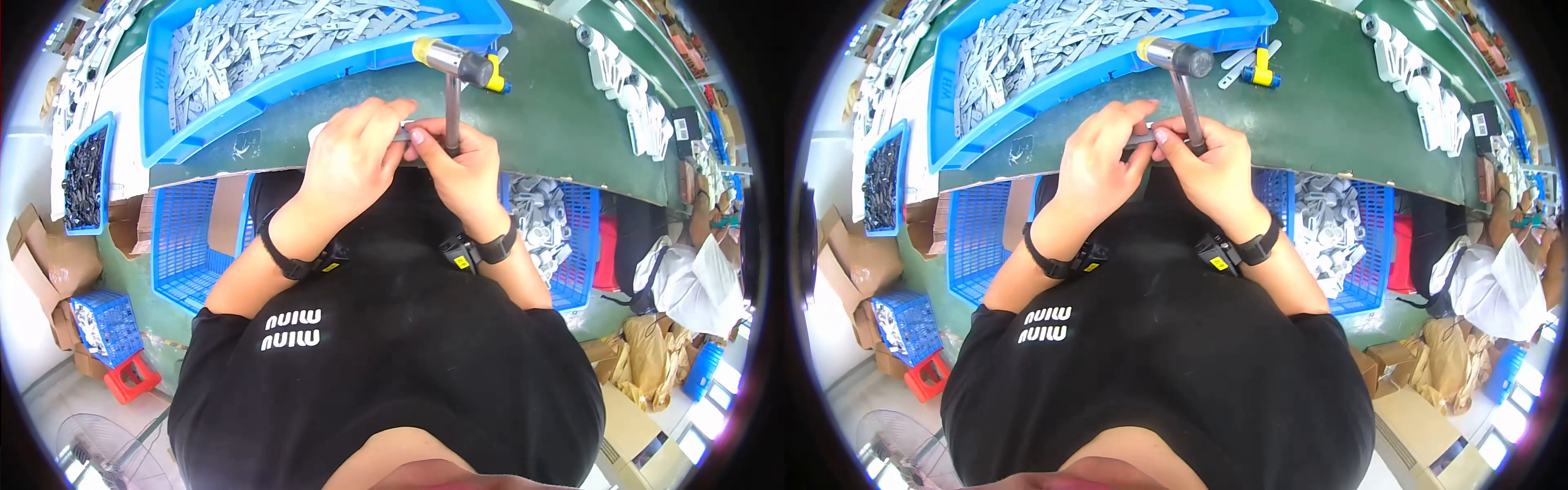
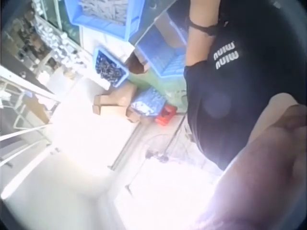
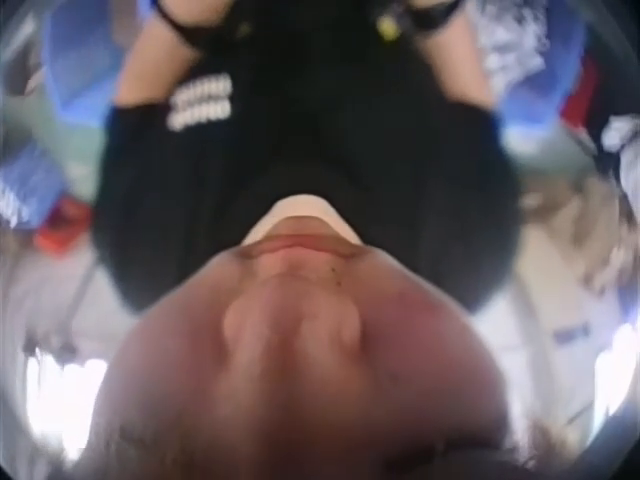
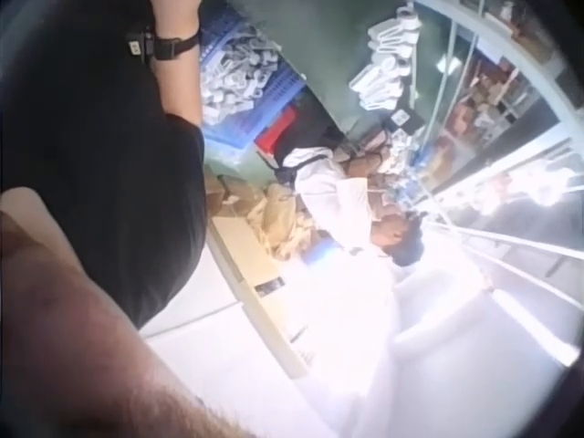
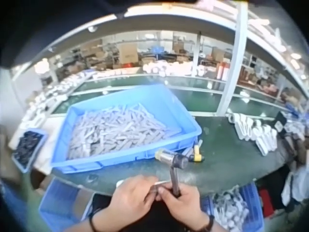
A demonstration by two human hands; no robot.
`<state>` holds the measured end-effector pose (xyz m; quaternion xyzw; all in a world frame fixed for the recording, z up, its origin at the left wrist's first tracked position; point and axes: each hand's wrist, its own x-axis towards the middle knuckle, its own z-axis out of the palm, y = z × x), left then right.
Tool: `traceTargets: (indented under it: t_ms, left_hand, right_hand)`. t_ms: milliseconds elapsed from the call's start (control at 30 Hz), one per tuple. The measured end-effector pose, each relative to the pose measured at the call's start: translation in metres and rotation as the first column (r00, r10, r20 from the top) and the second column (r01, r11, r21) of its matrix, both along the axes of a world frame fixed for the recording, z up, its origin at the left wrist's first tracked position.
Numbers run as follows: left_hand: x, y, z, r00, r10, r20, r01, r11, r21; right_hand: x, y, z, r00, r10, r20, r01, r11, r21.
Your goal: Assembling small metal parts into a plastic component using a small hammer at a factory workbench.
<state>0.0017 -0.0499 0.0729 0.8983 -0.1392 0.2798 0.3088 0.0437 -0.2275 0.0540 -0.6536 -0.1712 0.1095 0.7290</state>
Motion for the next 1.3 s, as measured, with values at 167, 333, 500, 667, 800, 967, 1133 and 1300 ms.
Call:
traceTargets:
  t_ms: [167, 333, 500, 667, 800, 967, 1133, 1300]
  left_hand:
    - [0.003, 0.008, -0.008, 0.999, -0.051, 0.005, 0.051, 0.997, -0.051]
    - [0.0, 0.011, 0.004, 0.994, -0.01, 0.113, 0.01, 1.0, 0.004]
    - [-0.001, 0.033, -0.013, 0.998, -0.021, -0.055, 0.021, 1.0, -0.008]
    - [-0.002, 0.037, -0.013, 0.996, -0.004, -0.094, 0.005, 1.0, 0.02]
    - [-0.002, 0.037, -0.021, 0.994, 0.012, -0.112, -0.009, 1.0, 0.025]
    - [0.0, 0.04, -0.034, 1.0, -0.026, 0.001, 0.026, 1.0, -0.005]
    - [-0.001, 0.039, -0.034, 0.998, -0.025, 0.064, 0.026, 1.0, -0.015]
    - [-0.001, 0.039, -0.034, 0.999, -0.026, 0.033, 0.026, 1.0, 0.013]
  right_hand:
    - [0.006, 0.006, -0.003, 0.996, -0.067, 0.058, 0.071, 0.995, -0.076]
    - [0.012, 0.0, -0.002, 0.99, -0.139, -0.032, 0.133, 0.982, -0.135]
    - [0.027, -0.012, 0.002, 0.99, -0.139, -0.029, 0.128, 0.959, -0.252]
    - [0.03, -0.011, 0.001, 0.986, -0.158, -0.054, 0.135, 0.944, -0.301]
    - [0.033, -0.014, 0.001, 0.988, -0.139, -0.073, 0.11, 0.944, -0.31]
    - [0.033, -0.014, 0.002, 0.988, -0.144, -0.052, 0.116, 0.925, -0.362]
    - [0.03, -0.01, -0.004, 0.979, -0.146, 0.143, 0.195, 0.875, -0.442]
    - [0.025, -0.007, 0.007, 0.968, -0.147, 0.203, 0.238, 0.792, -0.562]
